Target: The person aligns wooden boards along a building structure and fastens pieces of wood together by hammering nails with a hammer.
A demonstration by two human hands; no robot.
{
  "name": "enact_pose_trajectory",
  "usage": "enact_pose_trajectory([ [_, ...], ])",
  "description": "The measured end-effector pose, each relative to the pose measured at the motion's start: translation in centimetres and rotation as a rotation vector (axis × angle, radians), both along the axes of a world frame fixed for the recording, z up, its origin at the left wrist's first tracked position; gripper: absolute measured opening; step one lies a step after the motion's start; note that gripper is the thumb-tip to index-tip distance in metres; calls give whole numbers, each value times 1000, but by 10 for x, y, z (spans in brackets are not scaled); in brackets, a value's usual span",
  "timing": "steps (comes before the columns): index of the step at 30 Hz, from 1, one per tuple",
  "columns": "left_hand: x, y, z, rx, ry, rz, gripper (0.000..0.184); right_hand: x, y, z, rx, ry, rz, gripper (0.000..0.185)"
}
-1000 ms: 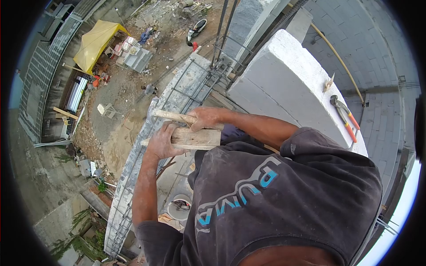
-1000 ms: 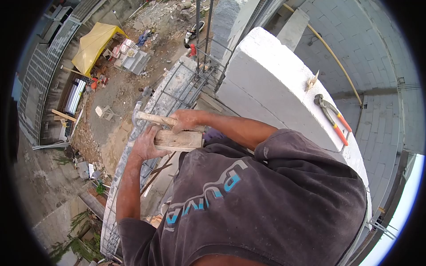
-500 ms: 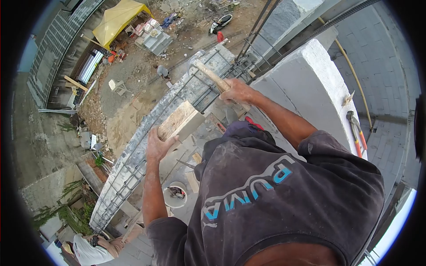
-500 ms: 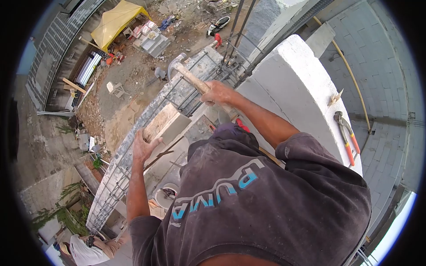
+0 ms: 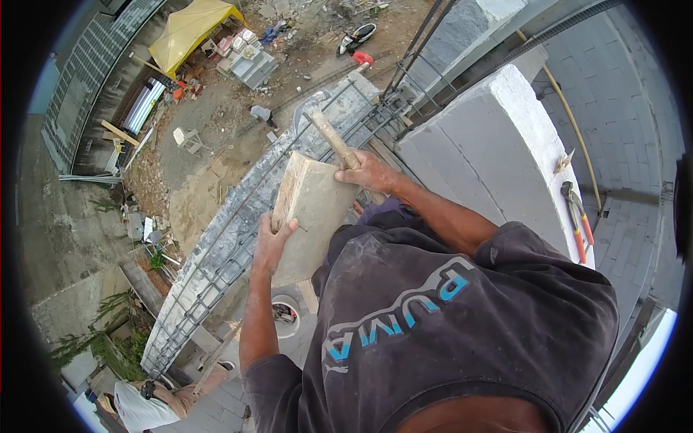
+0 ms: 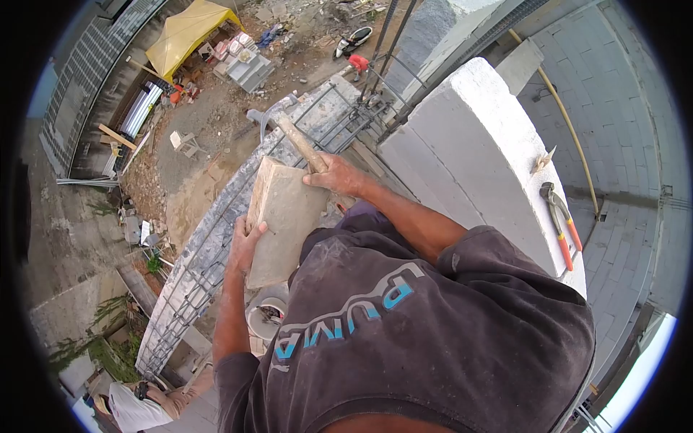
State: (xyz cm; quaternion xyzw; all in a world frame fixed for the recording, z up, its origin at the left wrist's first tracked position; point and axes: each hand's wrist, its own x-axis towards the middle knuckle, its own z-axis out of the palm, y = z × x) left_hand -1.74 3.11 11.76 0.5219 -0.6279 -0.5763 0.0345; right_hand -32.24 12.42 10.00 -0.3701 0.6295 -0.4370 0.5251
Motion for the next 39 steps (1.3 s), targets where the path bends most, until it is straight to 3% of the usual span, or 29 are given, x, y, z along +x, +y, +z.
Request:
enact_pose_trajectory([
  [5, 5, -6, -20, 15, 127, -3, 69, 0, -13, 18, -19, 11, -76, 53],
  [8, -10, -13, 10, -86, -38, -43, 66, -7, -23, 13, -52, 84, -59, 52],
  [12, 10, -37, 1, -141, -113, 36, 67, -22, -41, 45, -78, 191, 5, 51],
  [17, 14, -51, 20, -190, -92, 69, 68, -28, -62, 83, -160, 335, 84, 48],
  [19, 16, -49, 5, -164, -71, 150, 68, -28, -68, 82, -178, 335, 82, 48],
  [21, 20, -42, 1, -59, -46, 255, 67, -30, -70, 73, -175, 271, 64, 48],
  [23, 4, -24, 39, 129, -9, 379, 67, -33, -69, 72, -149, 207, 34, 47],
  [26, 15, -19, 22, 210, 26, 419, 67, -38, -66, 70, -123, 111, -40, 43],
  [29, 31, -19, -6, 341, 228, 407, 69, -45, -63, 62, -76, -85, -144, 42],
  [33, 34, -12, 8, 232, 129, 326, 67, -56, -59, 43, -37, -263, -241, 36],
  [35, 34, -13, 19, 211, 64, 244, 60, -64, -55, 33, -16, -248, -240, 37],
  [39, 29, -18, 29, 204, 14, 101, 63, -58, -45, 43, -6, -223, -257, 39],
])
